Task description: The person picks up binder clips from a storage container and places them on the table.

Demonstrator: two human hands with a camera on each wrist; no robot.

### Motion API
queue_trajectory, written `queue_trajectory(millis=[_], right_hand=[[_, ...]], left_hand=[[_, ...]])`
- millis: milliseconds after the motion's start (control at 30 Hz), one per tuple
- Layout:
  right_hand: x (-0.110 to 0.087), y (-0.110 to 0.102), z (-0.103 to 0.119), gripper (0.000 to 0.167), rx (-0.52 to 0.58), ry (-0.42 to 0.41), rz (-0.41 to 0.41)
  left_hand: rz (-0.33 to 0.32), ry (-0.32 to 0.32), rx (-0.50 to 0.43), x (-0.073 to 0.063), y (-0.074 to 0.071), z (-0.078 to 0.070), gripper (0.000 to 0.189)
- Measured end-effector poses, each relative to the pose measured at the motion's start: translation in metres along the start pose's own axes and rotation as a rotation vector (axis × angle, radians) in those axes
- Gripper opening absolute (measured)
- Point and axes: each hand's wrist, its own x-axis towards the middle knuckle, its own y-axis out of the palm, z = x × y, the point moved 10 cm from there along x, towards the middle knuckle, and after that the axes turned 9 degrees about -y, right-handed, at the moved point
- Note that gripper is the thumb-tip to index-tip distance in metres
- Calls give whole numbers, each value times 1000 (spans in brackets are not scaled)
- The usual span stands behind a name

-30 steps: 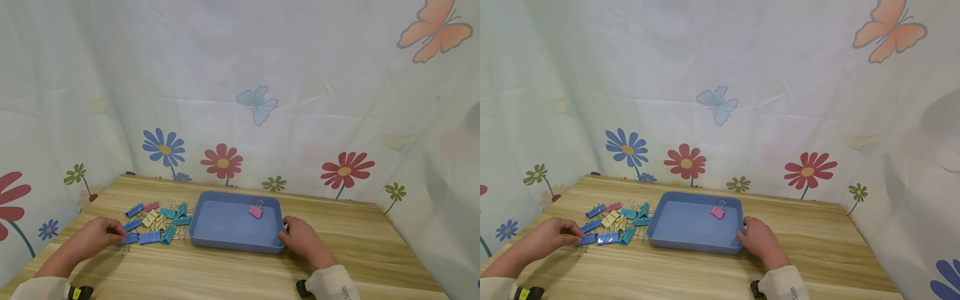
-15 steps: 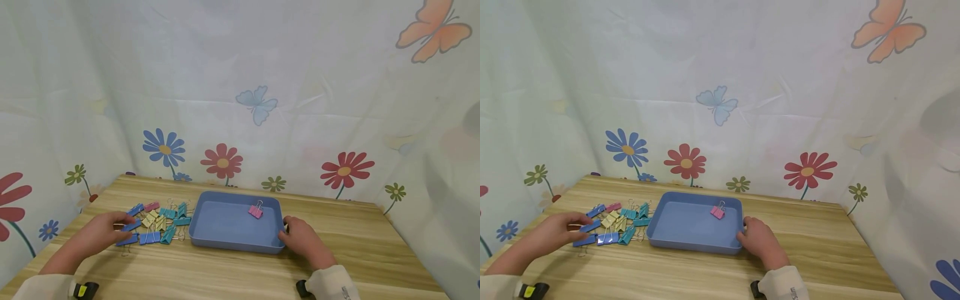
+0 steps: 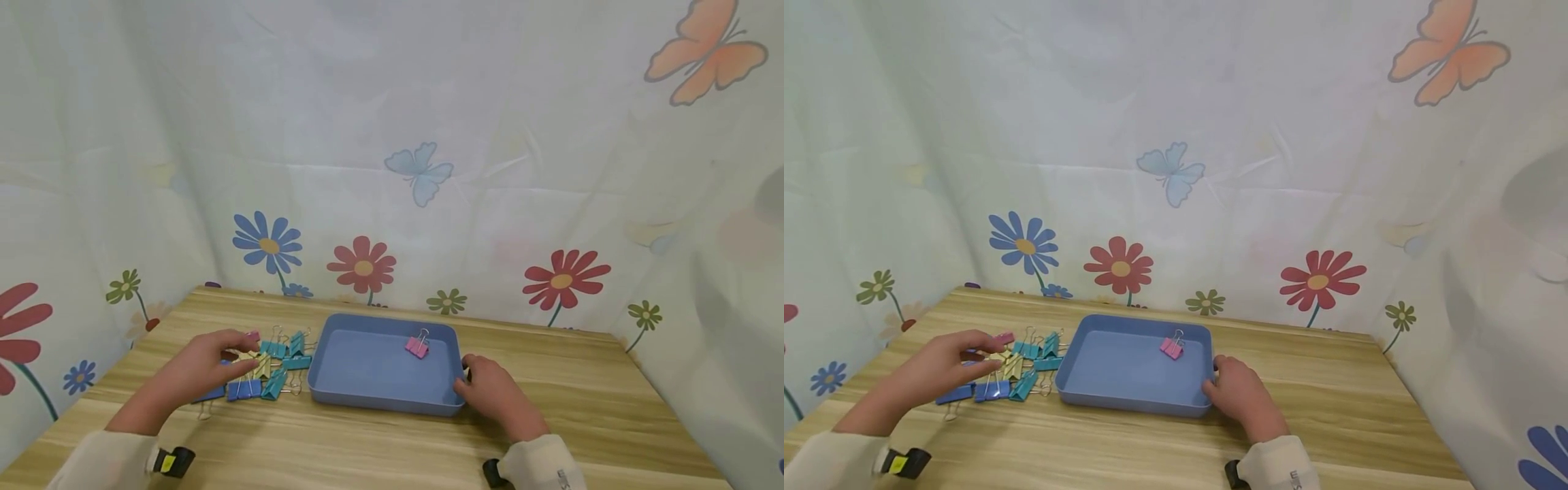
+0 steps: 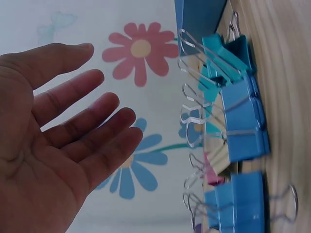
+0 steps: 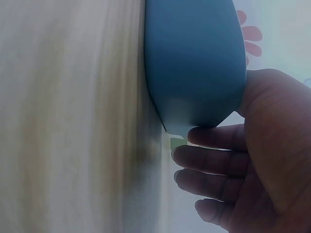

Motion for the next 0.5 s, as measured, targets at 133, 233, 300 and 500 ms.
queue_trajectory(millis=[133,233,300,500], right_hand=[[0,1,-1,38,-1,1,-1],[0,1,-1,38,-2,3,-4],[0,0,-1,39,-2,4,-5],[0,-1,-1,40,4,7,2]], left_hand=[[2,18,-30,6,5,-15,31],[-12,22,-50,13,9,-25,33],[-19,26,-76,18,13,-31,38],[-11,0,-166,34,26,-44,52]])
